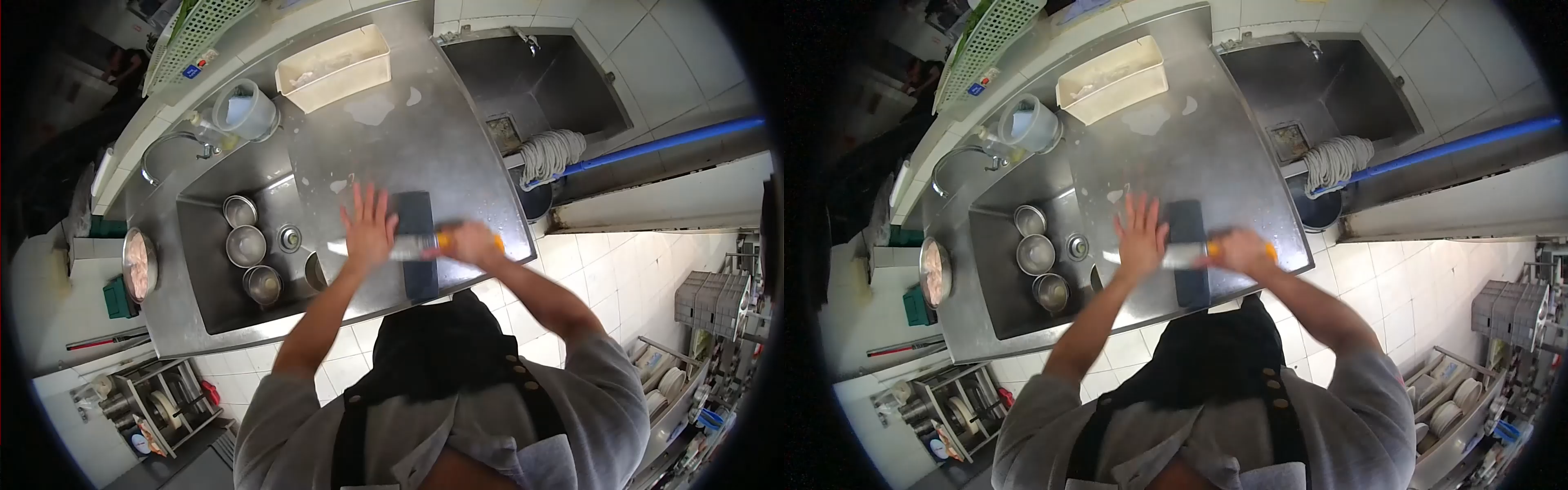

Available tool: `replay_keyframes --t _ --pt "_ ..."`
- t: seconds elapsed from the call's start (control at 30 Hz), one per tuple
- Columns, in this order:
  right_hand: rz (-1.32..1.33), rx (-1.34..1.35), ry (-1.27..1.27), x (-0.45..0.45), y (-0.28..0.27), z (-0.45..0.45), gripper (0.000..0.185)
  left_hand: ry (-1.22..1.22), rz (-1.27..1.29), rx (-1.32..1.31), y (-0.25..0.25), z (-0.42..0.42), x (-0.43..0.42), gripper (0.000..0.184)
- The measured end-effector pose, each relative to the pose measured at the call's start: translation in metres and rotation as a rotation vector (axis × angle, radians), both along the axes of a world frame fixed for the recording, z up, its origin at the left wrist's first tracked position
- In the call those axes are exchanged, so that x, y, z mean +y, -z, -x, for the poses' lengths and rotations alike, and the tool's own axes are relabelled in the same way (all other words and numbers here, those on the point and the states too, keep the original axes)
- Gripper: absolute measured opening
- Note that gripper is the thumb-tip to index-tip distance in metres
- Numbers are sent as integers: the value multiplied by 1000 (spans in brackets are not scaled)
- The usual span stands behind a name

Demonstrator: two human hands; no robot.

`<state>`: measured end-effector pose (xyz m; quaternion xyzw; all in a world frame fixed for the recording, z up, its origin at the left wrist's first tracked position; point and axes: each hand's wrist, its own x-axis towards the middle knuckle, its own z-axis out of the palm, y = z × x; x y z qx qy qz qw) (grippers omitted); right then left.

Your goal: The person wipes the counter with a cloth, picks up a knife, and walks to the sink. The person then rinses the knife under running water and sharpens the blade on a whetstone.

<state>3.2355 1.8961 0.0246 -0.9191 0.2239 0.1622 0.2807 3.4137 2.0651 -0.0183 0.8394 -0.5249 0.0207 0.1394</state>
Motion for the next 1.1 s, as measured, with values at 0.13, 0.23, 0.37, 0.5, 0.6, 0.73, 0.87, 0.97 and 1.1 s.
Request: replay_keyframes --t 0.13,0.23,0.37,0.5,0.6,0.73,0.87,0.97,1.1 --pt "-21 21 -91 17 3 15 79 -90 -55 -5 -3 22 17 55" --pt "68 46 -16 -24 -13 -39 76 -100 61 -15 -6 -37 -39 55" --pt "100 34 -21 -17 -10 -32 75 -31 64 -71 -4 -30 -28 57" --pt "74 174 -123 27 -3 16 76 -103 -11 -30 -7 18 9 57" --pt "98 8 -38 -25 -7 -23 76 -111 13 1 -13 -15 -34 58" --pt "167 -85 -67 -36 -2 -31 74 -59 69 17 -9 -32 -46 60" --pt "108 -56 -89 19 16 29 80 -112 -71 30 -10 34 18 60" --pt "122 49 -84 -20 4 -1 76 -123 -27 15 -2 4 -26 62" --pt "155 -31 -6 -47 3 -21 75 -84 120 11 -5 -20 -55 65"
